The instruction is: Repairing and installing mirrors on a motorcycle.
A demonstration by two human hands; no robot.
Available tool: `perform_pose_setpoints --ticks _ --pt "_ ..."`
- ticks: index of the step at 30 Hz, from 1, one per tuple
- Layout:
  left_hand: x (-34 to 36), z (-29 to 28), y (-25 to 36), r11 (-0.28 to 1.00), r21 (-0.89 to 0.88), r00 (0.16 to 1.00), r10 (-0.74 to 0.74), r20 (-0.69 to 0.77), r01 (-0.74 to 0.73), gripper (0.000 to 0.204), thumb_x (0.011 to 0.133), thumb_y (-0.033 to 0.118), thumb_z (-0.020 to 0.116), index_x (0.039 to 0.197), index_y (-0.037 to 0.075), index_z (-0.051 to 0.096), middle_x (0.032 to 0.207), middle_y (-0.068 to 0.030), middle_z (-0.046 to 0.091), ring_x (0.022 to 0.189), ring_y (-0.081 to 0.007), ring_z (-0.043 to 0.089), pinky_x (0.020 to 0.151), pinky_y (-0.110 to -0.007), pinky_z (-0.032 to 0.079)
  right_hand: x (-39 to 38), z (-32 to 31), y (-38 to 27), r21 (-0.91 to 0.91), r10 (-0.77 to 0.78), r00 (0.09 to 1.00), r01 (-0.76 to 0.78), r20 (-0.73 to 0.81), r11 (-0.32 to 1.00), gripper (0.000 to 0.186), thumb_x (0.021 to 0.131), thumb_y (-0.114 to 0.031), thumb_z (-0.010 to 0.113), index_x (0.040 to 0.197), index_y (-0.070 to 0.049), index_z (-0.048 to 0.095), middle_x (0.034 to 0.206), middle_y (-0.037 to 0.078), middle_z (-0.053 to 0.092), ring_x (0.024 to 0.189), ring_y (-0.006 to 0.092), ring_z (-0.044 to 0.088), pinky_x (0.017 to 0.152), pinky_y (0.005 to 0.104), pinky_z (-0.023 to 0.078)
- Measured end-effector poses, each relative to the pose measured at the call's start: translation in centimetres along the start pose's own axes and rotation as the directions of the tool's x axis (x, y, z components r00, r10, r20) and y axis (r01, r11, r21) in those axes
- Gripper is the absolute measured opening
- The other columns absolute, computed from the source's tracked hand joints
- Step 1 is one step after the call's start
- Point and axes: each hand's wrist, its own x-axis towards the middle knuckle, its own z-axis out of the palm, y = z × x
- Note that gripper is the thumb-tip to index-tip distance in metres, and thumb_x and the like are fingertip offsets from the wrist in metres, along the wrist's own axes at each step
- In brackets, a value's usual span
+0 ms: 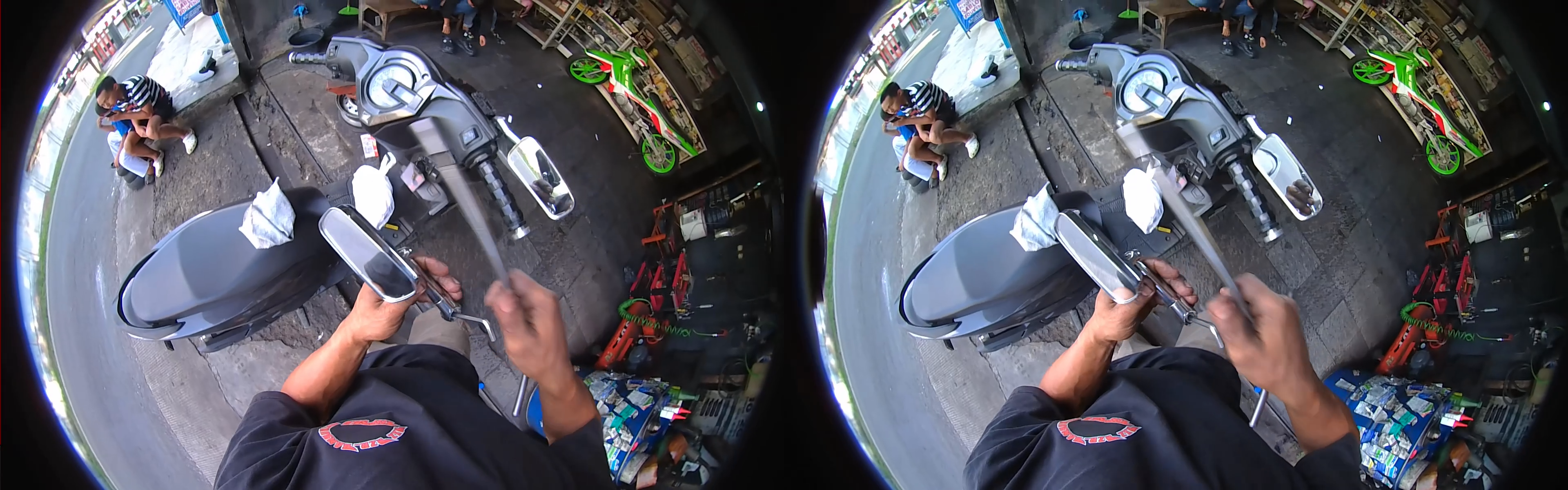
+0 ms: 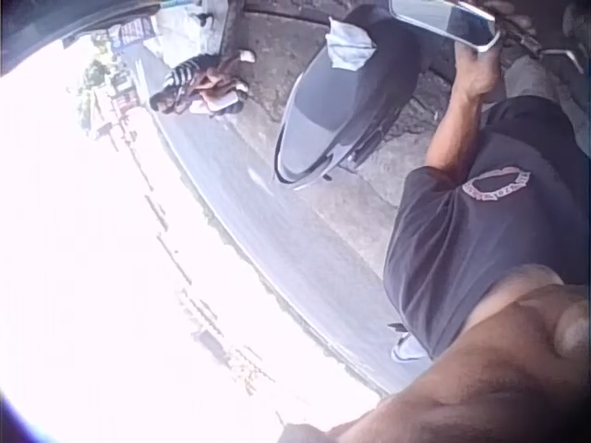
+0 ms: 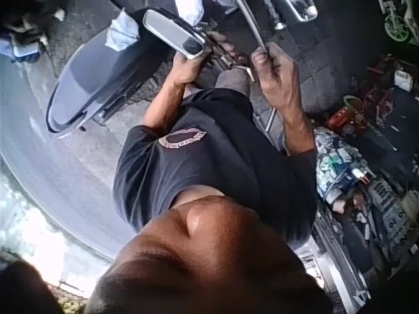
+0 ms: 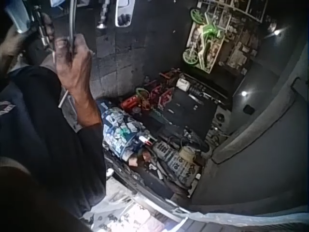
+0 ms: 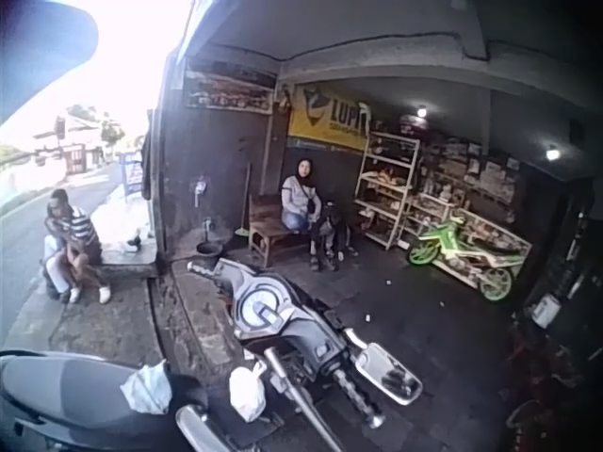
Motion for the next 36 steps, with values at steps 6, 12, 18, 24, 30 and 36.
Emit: perform_pose_setpoints --ticks 6,12,18,24,30,36 --pt "3.1 2.1 2.0 0.981 0.02 0.969 0.193 -0.153 -0.192 0.039 0.099 0.027 0.055 0.12 -0.006 0.054 0.098 -0.0188 0.068 0.1 -0.029 0.066 0.092 -0.041 0.05 -4.2 -8.1 1.9 0.373 -0.007 0.946 0.135 -0.325 0.918 0.037 0.097 -0.034 0.059 0.075 -0.006 0.049 0.062 0.002 0.042 0.049 0.0063 0.036 0.042 0.0218 0.026" --pt "8.9 4.7 6.6 0.922 0.027 0.914 0.386 -0.125 -0.386 0.04 0.102 0.03 0.047 0.12 -0.005 0.053 0.097 -0.0157 0.066 0.091 -0.0242 0.066 0.083 -0.035 0.053 0.1 -20.2 4.3 0.193 -0.153 0.867 0.271 -0.474 0.943 0.035 0.099 -0.033 0.057 0.082 -0.002 0.05 0.064 0.001 0.042 0.051 0.0057 0.037 0.038 0.0192 0.02" --pt "18.4 8.2 8.3 0.879 0.221 0.813 0.475 -0.336 -0.422 0.04 0.103 0.033 0.046 0.127 0.001 0.053 0.088 -0.0071 0.065 0.061 -0.0086 0.054 0.055 -0.022 0.045 11.0 -27.4 2.9 0.0 -0.207 0.961 0.21 -0.181 0.978 0.029 0.089 -0.02 0.069 0.104 0.005 0.068 0.07 -0.004 0.055 0.059 0.0023 0.044 0.053 0.0205 0.032" --pt "24.5 5.9 13.0 0.791 0.381 0.699 0.605 -0.38 -0.478 0.034 0.1 0.022 0.056 0.126 0.001 0.052 0.093 -0.0091 0.067 0.068 -0.0115 0.059 0.059 -0.025 0.047 25.1 -25.3 -6.4 -0.146 -0.573 0.757 0.635 0.315 0.758 0.018 0.09 -0.014 0.065 0.098 0.003 0.068 0.078 0.019 0.064 0.065 0.0246 0.063 0.06 0.035 0.047" --pt "28.8 1.0 16.1 0.776 0.408 0.618 0.63 -0.471 -0.48 0.02 0.096 0.021 0.063 0.111 0.008 0.056 0.095 -0.0093 0.07 0.081 -0.0154 0.066 0.068 -0.03 0.052 38.5 -20.0 -8.9 -0.096 -0.95 0.28 0.959 0.138 0.268 0.015 0.088 -0.013 0.06 0.09 0.001 0.064 0.079 0.019 0.065 0.075 0.0391 0.065 0.067 0.0451 0.047" --pt "30.7 -3.5 18.4 0.756 0.45 0.544 0.654 -0.525 -0.475 0.016 0.096 0.019 0.062 0.108 0.008 0.058 0.096 -0.0099 0.07 0.084 -0.0172 0.066 0.071 -0.031 0.052 47.3 -15.0 -12.2 -0.156 -0.73 0.529 0.842 0.433 0.517 0.024 0.095 -0.022 0.059 0.102 0.0 0.066 0.079 0.015 0.066 0.075 0.0247 0.065 0.069 0.0367 0.048"
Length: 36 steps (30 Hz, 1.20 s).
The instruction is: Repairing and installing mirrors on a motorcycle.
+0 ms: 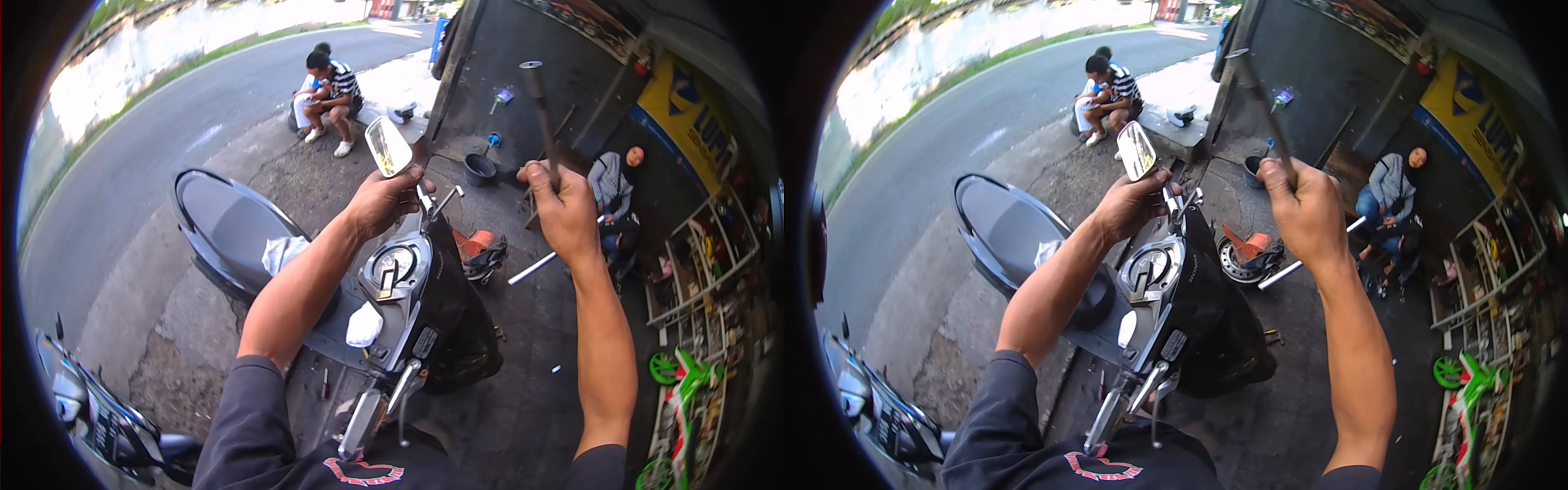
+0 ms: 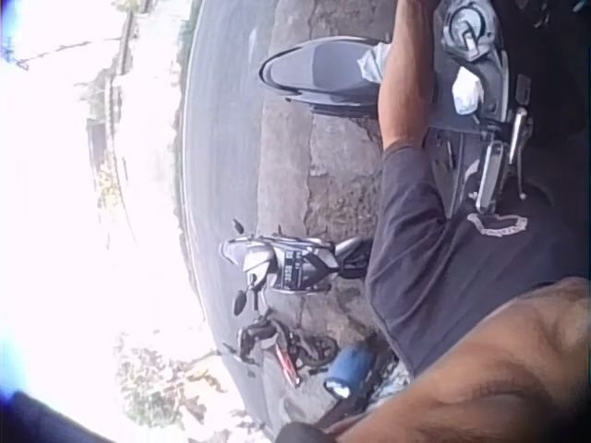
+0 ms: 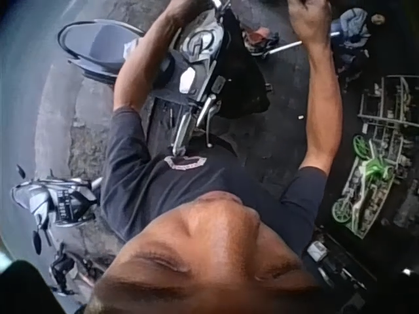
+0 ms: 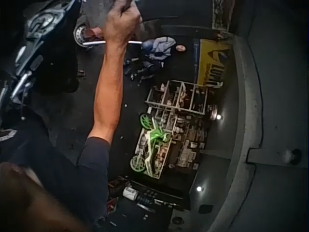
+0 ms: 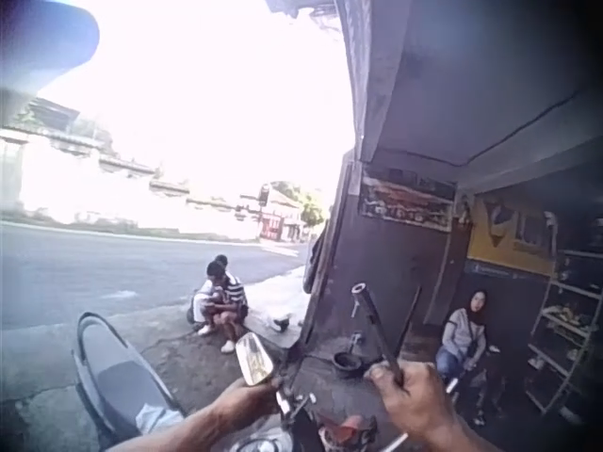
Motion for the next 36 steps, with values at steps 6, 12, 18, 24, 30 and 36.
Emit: perform_pose_setpoints --ticks 6,12,18,24,30,36 --pt "4.5 -1.3 -1.6 0.999 0.036 0.999 -0.021 -0.046 0.022 0.018 0.094 0.02 0.065 0.106 0.008 0.06 0.093 -0.0055 0.069 0.08 -0.0141 0.065 0.07 -0.03 0.052 6.6 4.0 4.5 0.36 -0.166 0.969 0.091 0.183 0.929 0.027 0.091 -0.019 0.066 0.109 0.002 0.068 0.081 0.002 0.063 0.079 0.0096 0.057 0.072 0.0266 0.047" --pt "9.8 -2.6 -4.0 0.998 0.055 0.999 -0.005 -0.041 0.008 0.03 0.092 0.022 0.068 0.115 0.003 0.061 0.093 -0.0033 0.064 0.078 -0.0135 0.062 0.07 -0.031 0.051 10.1 9.1 8.3 0.476 -0.256 0.916 0.084 0.308 0.876 0.032 0.09 -0.013 0.068 0.118 0.002 0.067 0.09 -0.001 0.063 0.084 0.0075 0.055 0.079 0.0248 0.045" --pt "12.4 -5.9 -6.2 0.993 0.111 0.996 -0.032 -0.087 0.042 0.033 0.09 0.022 0.07 0.115 0.002 0.061 0.101 -0.0066 0.067 0.089 -0.0165 0.065 0.077 -0.033 0.053 13.0 12.5 10.2 0.417 -0.315 0.817 0.102 0.483 0.903 0.027 0.091 -0.012 0.066 0.113 0.004 0.069 0.098 0.008 0.072 0.091 0.0126 0.063 0.084 0.0301 0.049" --pt "13.4 -7.4 -7.7 0.998 0.059 0.98 0.001 -0.201 0.011 0.027 0.084 0.011 0.075 0.107 0.003 0.063 0.091 -0.0036 0.065 0.08 -0.0151 0.064 0.069 -0.031 0.054 15.1 15.1 11.4 0.371 -0.355 0.782 0.171 0.512 0.913 0.028 0.089 -0.015 0.067 0.109 0.004 0.069 0.086 0.011 0.07 0.081 0.0142 0.062 0.077 0.0326 0.049" --pt "13.3 -8.8 -7.7 0.98 0.193 0.985 0.072 -0.157 -0.041 0.02 0.084 0.019 0.076 0.094 0.005 0.066 0.079 -0.0004 0.063 0.067 -0.0089 0.057 0.061 -0.024 0.044 15.6 16.2 10.2 0.31 -0.283 0.766 0.115 0.577 0.944 0.025 0.091 -0.015 0.067 0.108 0.004 0.069 0.091 0.008 0.072 0.086 0.0119 0.063 0.08 0.0304 0.049" --pt "13.3 -9.4 -8.3 0.965 0.254 0.976 0.119 -0.185 -0.069 0.027 0.083 0.019 0.077 0.102 0.002 0.066 0.089 -0.0022 0.066 0.079 -0.0107 0.06 0.072 -0.026 0.046 16.3 17.0 9.6 0.297 -0.293 0.761 0.138 0.579 0.945 0.022 0.092 -0.015 0.066 0.103 0.004 0.07 0.083 0.006 0.069 0.079 0.0095 0.059 0.075 0.0279 0.048"
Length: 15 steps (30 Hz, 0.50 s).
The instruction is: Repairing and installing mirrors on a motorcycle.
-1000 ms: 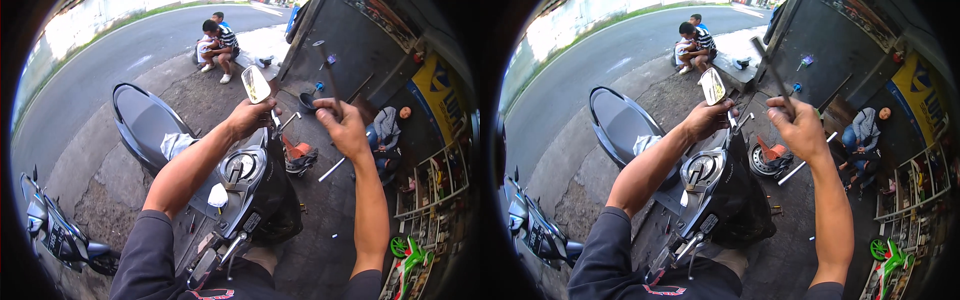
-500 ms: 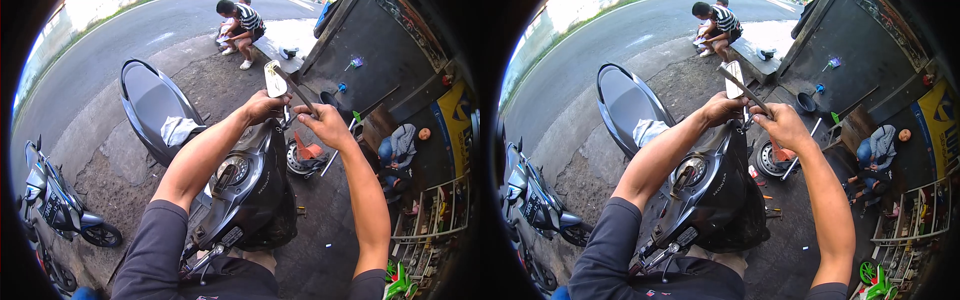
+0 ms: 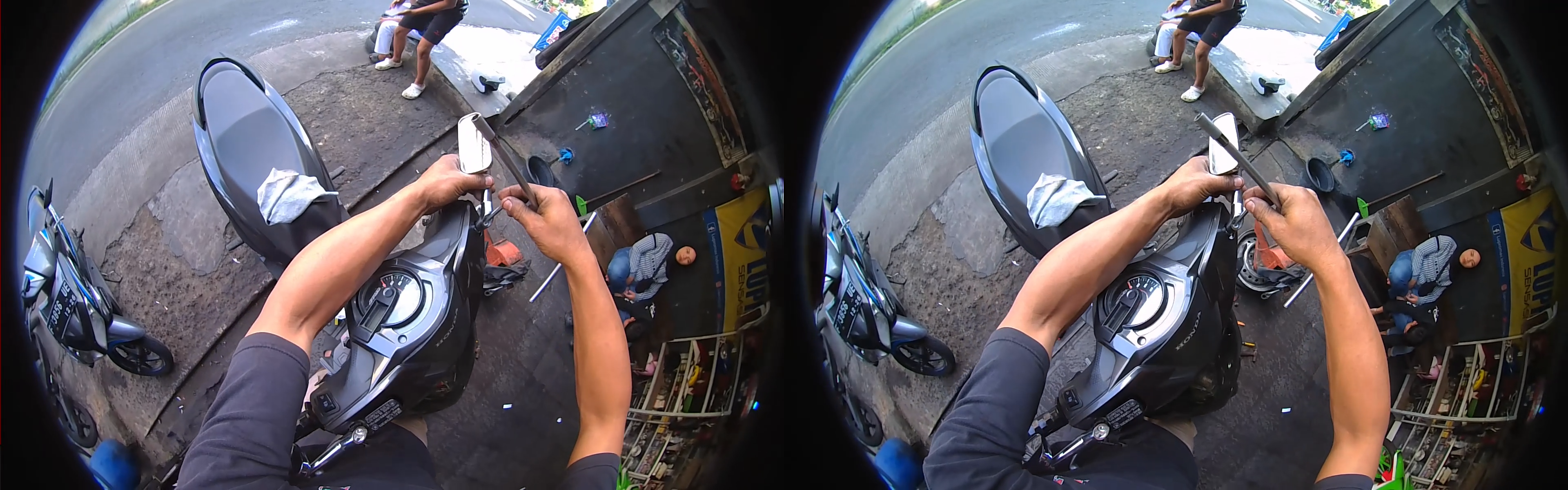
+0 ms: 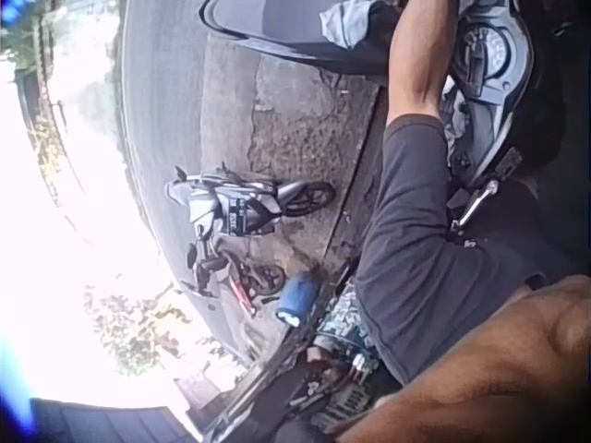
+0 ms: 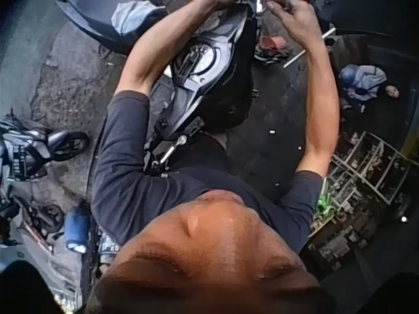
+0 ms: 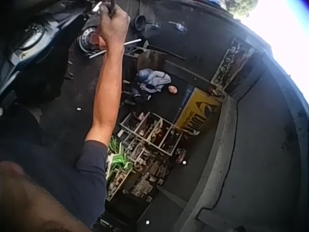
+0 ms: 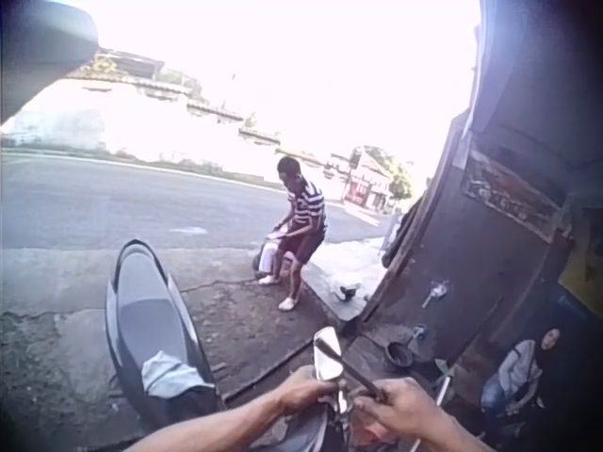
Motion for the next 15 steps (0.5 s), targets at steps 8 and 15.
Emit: perform_pose_setpoints --ticks 8,15 --pt "2.5 -1.0 -1.0 0.985 -0.025 0.981 -0.165 0.101 0.168 0.023 0.08 0.015 0.079 0.095 0.002 0.068 0.087 -0.0065 0.07 0.074 -0.0146 0.065 0.07 -0.028 0.052 1.9 1.2 0.0 -0.182 0.064 0.988 -0.089 -0.14 0.979 0.029 0.089 -0.024 0.066 0.088 0.005 0.066 0.07 0.016 0.065 0.066 0.0199 0.066 0.064 0.0362 0.049" --pt "3.4 -0.9 -1.8 0.972 -0.018 0.956 -0.225 0.189 0.233 0.023 0.079 0.015 0.079 0.095 0.002 0.068 0.087 -0.0064 0.069 0.074 -0.0149 0.063 0.07 -0.028 0.051 2.8 1.1 0.2 -0.01 0.247 0.957 -0.251 -0.153 0.968 0.022 0.092 -0.021 0.061 0.093 0.001 0.062 0.068 0.005 0.063 0.053 0.01 0.055 0.052 0.0281 0.043"
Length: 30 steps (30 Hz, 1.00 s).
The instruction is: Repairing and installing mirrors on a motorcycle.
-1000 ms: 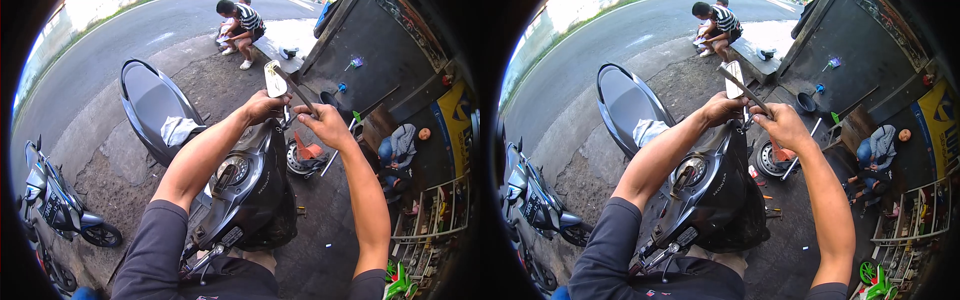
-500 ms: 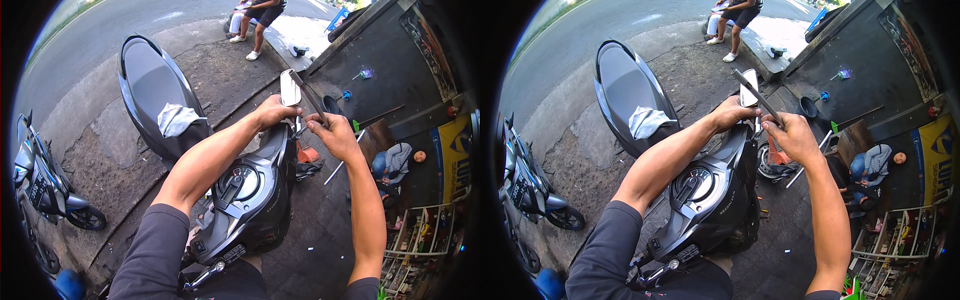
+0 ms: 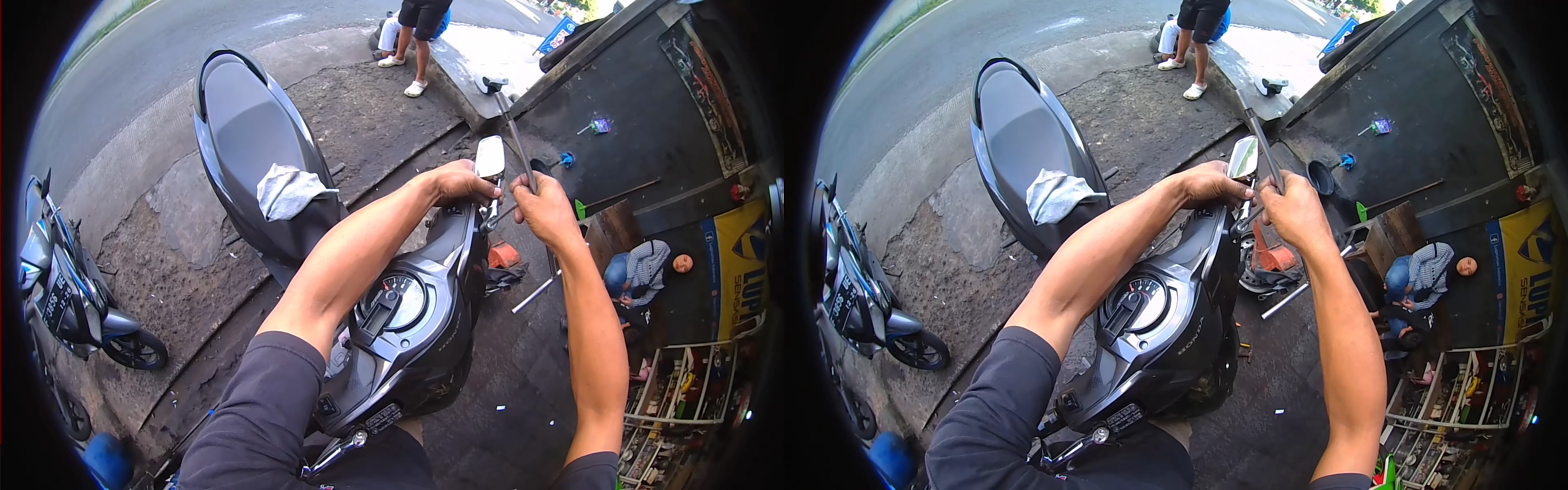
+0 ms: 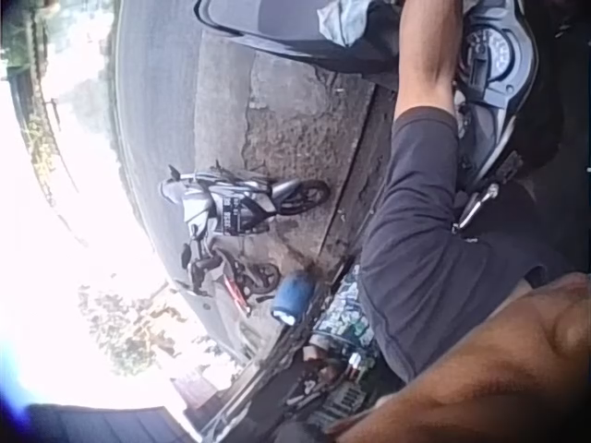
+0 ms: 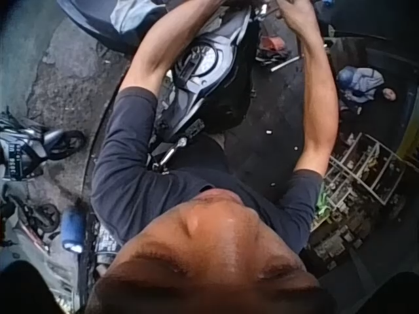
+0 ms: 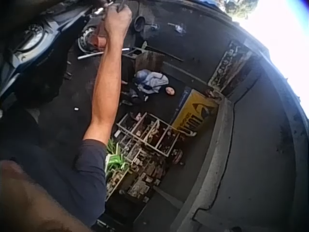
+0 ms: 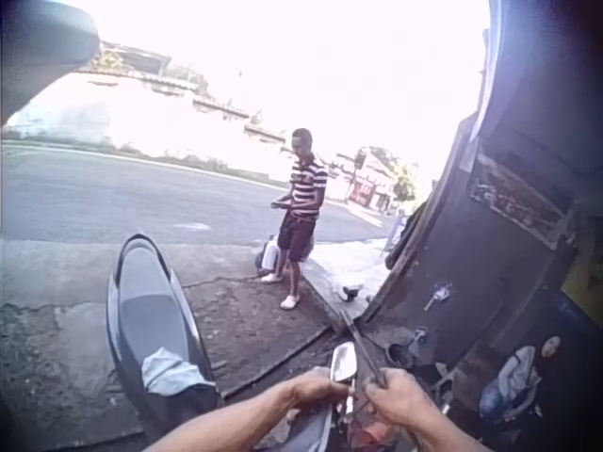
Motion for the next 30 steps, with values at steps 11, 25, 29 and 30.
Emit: perform_pose_setpoints --ticks 11,25,29,30 --pt "-0.5 -0.1 0.2 1.0 0.004 0.998 0.021 0.066 -0.021 0.021 0.08 0.015 0.078 0.094 0.003 0.068 0.087 -0.006 0.069 0.079 -0.0156 0.064 0.074 -0.029 0.051 -0.8 -1.8 -0.1 -0.121 -0.149 0.975 0.17 0.168 0.978 0.021 0.087 -0.016 0.063 0.094 0.003 0.071 0.071 0.012 0.069 0.071 0.0159 0.067 0.07 0.0336 0.051" --pt "0.0 -0.7 -0.8 1.0 -0.015 0.998 0.009 0.058 -0.008 0.029 0.078 0.015 0.078 0.102 0.002 0.067 0.093 -0.0053 0.068 0.087 -0.0154 0.064 0.084 -0.029 0.049 -0.4 -2.5 0.0 0.182 -0.08 0.892 -0.003 0.445 0.983 0.037 0.088 -0.011 0.066 0.118 0.01 0.061 0.092 0.012 0.071 0.085 0.0157 0.068 0.082 0.0296 0.053" --pt "-0.2 0.1 0.2 1.0 0.001 0.993 -0.011 0.113 0.011 0.026 0.08 0.012 0.076 0.103 0.003 0.068 0.093 -0.0059 0.069 0.084 -0.0153 0.064 0.082 -0.029 0.05 0.3 -2.7 0.9 -0.02 -0.078 0.888 0.097 0.454 0.995 0.038 0.09 -0.014 0.067 0.122 0.005 0.062 0.097 0.008 0.073 0.089 0.0141 0.068 0.083 0.0317 0.052" --pt "-0.6 0.4 0.4 0.999 0.032 0.997 0.006 0.081 -0.008 0.022 0.08 0.012 0.076 0.099 0.004 0.068 0.091 -0.0054 0.069 0.082 -0.0141 0.064 0.077 -0.029 0.05 0.4 -3.1 1.4 0.067 -0.122 0.854 0.102 0.505 0.993 0.038 0.09 -0.015 0.067 0.122 0.006 0.061 0.097 0.008 0.073 0.091 0.0137 0.067 0.084 0.0315 0.052"
